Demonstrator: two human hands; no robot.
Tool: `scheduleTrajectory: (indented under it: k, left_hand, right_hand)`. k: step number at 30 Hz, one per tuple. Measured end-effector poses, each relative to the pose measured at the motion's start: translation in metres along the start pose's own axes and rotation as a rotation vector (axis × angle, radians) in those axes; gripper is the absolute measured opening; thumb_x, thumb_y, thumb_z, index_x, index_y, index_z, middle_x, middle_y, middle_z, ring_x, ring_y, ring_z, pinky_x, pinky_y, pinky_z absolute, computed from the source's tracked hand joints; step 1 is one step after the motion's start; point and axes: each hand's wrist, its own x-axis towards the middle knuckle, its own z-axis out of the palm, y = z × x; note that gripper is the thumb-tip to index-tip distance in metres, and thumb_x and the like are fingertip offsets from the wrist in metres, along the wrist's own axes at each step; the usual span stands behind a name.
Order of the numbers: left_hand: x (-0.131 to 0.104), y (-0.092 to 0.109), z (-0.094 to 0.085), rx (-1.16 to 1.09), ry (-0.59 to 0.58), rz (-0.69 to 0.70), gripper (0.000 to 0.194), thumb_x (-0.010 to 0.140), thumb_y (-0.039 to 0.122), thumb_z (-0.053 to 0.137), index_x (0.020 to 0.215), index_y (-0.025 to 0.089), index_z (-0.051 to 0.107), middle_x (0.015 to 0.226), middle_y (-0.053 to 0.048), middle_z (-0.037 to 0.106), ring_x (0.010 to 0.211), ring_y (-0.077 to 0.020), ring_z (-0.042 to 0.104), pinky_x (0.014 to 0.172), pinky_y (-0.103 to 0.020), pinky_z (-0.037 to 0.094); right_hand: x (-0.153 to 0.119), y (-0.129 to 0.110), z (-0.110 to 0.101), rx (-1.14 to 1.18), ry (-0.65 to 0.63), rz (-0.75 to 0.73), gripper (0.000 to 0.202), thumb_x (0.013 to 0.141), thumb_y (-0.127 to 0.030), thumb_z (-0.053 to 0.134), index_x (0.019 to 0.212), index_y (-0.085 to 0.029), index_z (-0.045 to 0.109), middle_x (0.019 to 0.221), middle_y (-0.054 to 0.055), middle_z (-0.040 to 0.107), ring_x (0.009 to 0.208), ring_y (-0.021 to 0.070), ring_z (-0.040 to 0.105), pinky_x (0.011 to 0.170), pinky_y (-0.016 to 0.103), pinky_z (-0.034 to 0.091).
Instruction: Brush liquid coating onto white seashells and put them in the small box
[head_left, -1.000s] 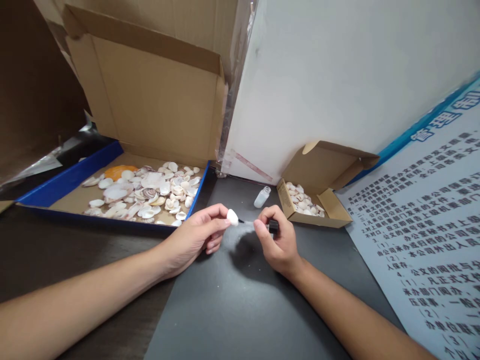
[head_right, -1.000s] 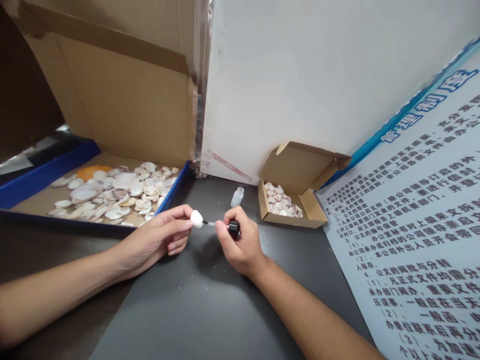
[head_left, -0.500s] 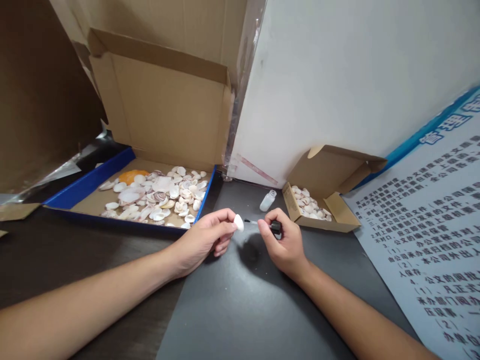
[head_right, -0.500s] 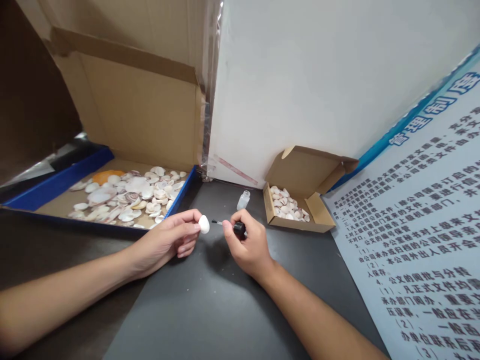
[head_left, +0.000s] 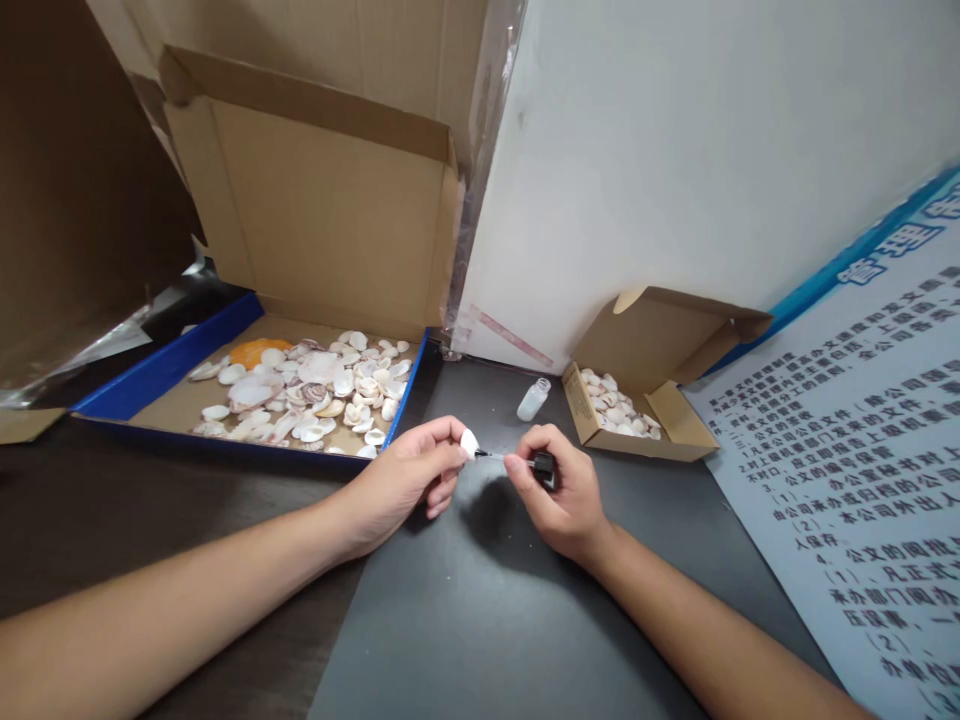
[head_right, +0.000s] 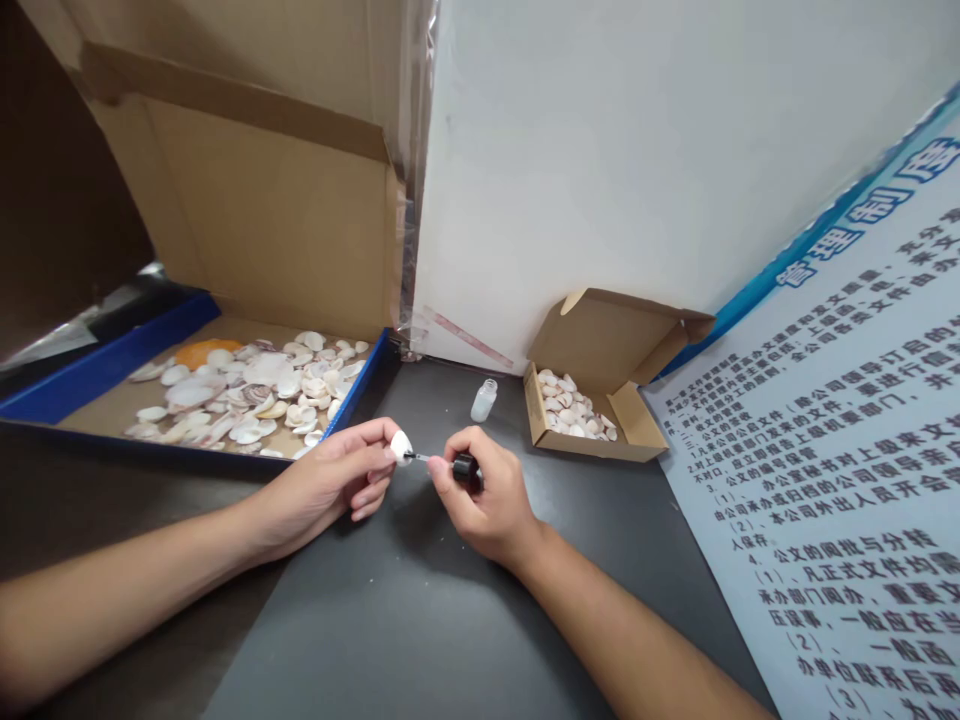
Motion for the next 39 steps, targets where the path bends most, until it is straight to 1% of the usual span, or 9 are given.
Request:
scheduleTrajectory:
  k: [4, 10, 14, 18, 23, 29, 33, 36, 39]
  left_hand:
    - [0.000, 0.000, 0.001, 0.007, 0.005, -0.002, 0.015, 0.083, 0.029, 0.060, 0.081, 0.020, 0.049, 0.050, 0.009, 0.037, 0.044, -0.0062, 0.028, 0.043, -0.018, 0.029]
    - [0.000, 0.003, 0.002, -0.011, 0.030, -0.004, 0.018, 0.083, 0.030, 0.062, 0.081, 0.020, 0.047, 0.051, 0.010, 0.037, 0.044, -0.0062, 0.029, 0.042, -0.017, 0.028]
    - [0.000, 0.003, 0.002, -0.010, 0.035, 0.000, 0.020, 0.082, 0.032, 0.063, 0.080, 0.020, 0.047, 0.049, 0.010, 0.035, 0.044, -0.0062, 0.028, 0.043, -0.017, 0.028]
    - [0.000, 0.002, 0.002, -0.005, 0.024, -0.007, 0.021, 0.082, 0.032, 0.063, 0.079, 0.021, 0.046, 0.048, 0.010, 0.035, 0.044, -0.0064, 0.028, 0.043, -0.018, 0.027]
    - [-0.001, 0.002, 0.003, 0.000, 0.030, -0.001, 0.021, 0.082, 0.032, 0.064, 0.079, 0.020, 0.047, 0.049, 0.010, 0.035, 0.044, -0.0063, 0.028, 0.043, -0.018, 0.027]
    - [-0.001, 0.002, 0.002, 0.023, 0.019, 0.001, 0.022, 0.082, 0.034, 0.064, 0.080, 0.021, 0.047, 0.050, 0.010, 0.036, 0.044, -0.0066, 0.028, 0.044, -0.018, 0.028]
    - [0.000, -0.001, 0.001, 0.063, 0.003, 0.007, 0.019, 0.084, 0.034, 0.060, 0.081, 0.022, 0.046, 0.050, 0.010, 0.034, 0.044, -0.0076, 0.027, 0.044, -0.020, 0.027]
    - [-0.005, 0.000, 0.006, 0.178, -0.005, 0.070, 0.017, 0.085, 0.035, 0.056, 0.080, 0.022, 0.047, 0.055, 0.008, 0.035, 0.046, -0.0087, 0.029, 0.046, -0.022, 0.027]
    - [-0.016, 0.013, 0.012, 0.482, -0.033, 0.269, 0.020, 0.089, 0.033, 0.050, 0.075, 0.020, 0.050, 0.063, 0.004, 0.043, 0.057, -0.0120, 0.037, 0.055, -0.025, 0.031]
  right_hand:
    - [0.001, 0.000, 0.000, -0.038, 0.012, 0.032, 0.016, 0.089, -0.021, 0.057, 0.077, -0.022, 0.047, 0.060, -0.007, 0.041, 0.049, 0.0089, 0.039, 0.048, 0.022, 0.034]
    - [0.000, -0.002, -0.001, -0.013, -0.036, -0.031, 0.015, 0.089, -0.021, 0.056, 0.077, -0.022, 0.047, 0.063, -0.005, 0.046, 0.051, 0.0096, 0.042, 0.050, 0.022, 0.036]
    - [0.001, -0.001, 0.000, -0.053, 0.016, 0.007, 0.015, 0.089, -0.021, 0.056, 0.077, -0.022, 0.048, 0.063, -0.005, 0.046, 0.051, 0.0098, 0.041, 0.049, 0.023, 0.036]
    - [0.002, -0.001, 0.000, -0.014, -0.007, -0.066, 0.015, 0.089, -0.020, 0.056, 0.077, -0.022, 0.047, 0.064, -0.005, 0.048, 0.052, 0.0100, 0.043, 0.051, 0.023, 0.037]
    - [0.002, -0.001, 0.000, -0.063, 0.003, -0.006, 0.015, 0.089, -0.022, 0.056, 0.077, -0.022, 0.048, 0.063, -0.005, 0.047, 0.052, 0.0103, 0.042, 0.050, 0.023, 0.036]
    - [0.000, -0.002, -0.002, -0.001, -0.033, -0.058, 0.014, 0.088, -0.020, 0.056, 0.077, -0.022, 0.048, 0.064, -0.005, 0.048, 0.052, 0.0100, 0.042, 0.050, 0.023, 0.036]
    - [0.001, -0.003, -0.002, -0.017, -0.038, -0.020, 0.015, 0.088, -0.021, 0.056, 0.075, -0.022, 0.049, 0.063, -0.004, 0.048, 0.052, 0.0105, 0.043, 0.050, 0.024, 0.037]
    - [0.002, -0.003, -0.002, -0.028, -0.033, -0.001, 0.015, 0.088, -0.022, 0.056, 0.075, -0.021, 0.049, 0.063, -0.004, 0.050, 0.052, 0.0109, 0.044, 0.050, 0.024, 0.037]
    - [0.002, -0.002, -0.003, -0.033, -0.041, -0.010, 0.016, 0.087, -0.023, 0.056, 0.073, -0.021, 0.048, 0.061, -0.005, 0.048, 0.051, 0.0104, 0.042, 0.049, 0.024, 0.036]
